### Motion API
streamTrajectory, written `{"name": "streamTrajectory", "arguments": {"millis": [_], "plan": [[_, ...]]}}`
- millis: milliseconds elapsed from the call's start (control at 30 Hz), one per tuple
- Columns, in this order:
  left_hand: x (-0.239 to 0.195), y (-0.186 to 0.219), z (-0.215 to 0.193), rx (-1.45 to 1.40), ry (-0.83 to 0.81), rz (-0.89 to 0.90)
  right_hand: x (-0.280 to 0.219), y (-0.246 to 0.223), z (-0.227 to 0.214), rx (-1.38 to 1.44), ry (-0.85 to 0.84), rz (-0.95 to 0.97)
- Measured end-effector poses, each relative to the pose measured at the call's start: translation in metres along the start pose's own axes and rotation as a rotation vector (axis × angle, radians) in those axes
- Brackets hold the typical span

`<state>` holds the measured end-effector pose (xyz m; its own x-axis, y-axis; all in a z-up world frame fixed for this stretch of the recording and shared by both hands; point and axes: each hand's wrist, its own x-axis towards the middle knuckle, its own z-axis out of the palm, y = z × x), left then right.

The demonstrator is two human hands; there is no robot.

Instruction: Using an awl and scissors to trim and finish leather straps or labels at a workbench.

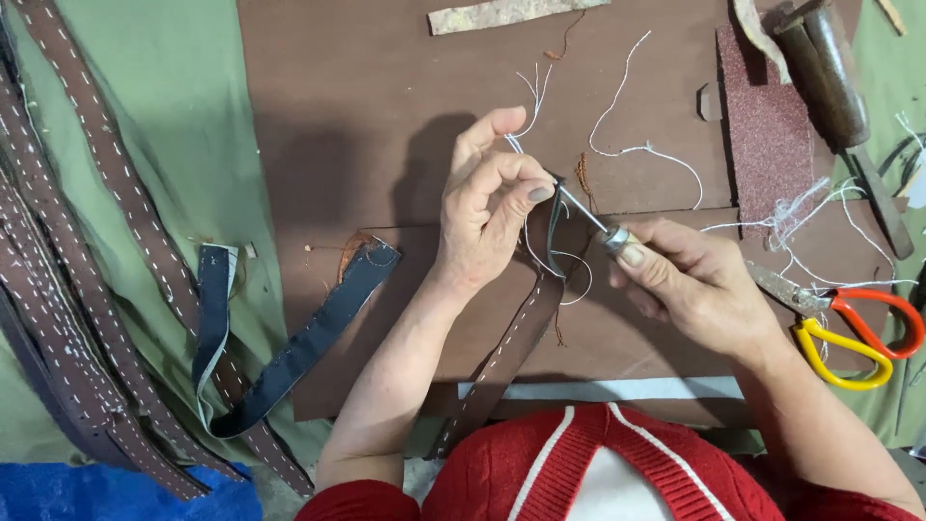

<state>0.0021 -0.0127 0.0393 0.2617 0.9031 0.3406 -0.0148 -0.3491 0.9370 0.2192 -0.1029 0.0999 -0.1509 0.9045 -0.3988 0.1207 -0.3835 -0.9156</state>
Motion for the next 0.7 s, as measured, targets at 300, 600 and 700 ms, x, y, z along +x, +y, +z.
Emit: {"name": "streamTrajectory", "arguments": {"millis": [300, 600, 700], "plan": [[-0.002, -0.006, 0.001, -0.359, -0.030, -0.325, -0.001, -0.002, -0.009, 0.013, -0.102, 0.064], [0.004, 0.007, -0.010, -0.992, -0.320, -0.810, 0.000, 0.017, -0.006, 0.281, -0.145, 0.005], [0.000, 0.002, -0.007, -0.984, -0.247, -0.782, 0.000, 0.022, -0.003, 0.306, -0.142, 0.022]]}}
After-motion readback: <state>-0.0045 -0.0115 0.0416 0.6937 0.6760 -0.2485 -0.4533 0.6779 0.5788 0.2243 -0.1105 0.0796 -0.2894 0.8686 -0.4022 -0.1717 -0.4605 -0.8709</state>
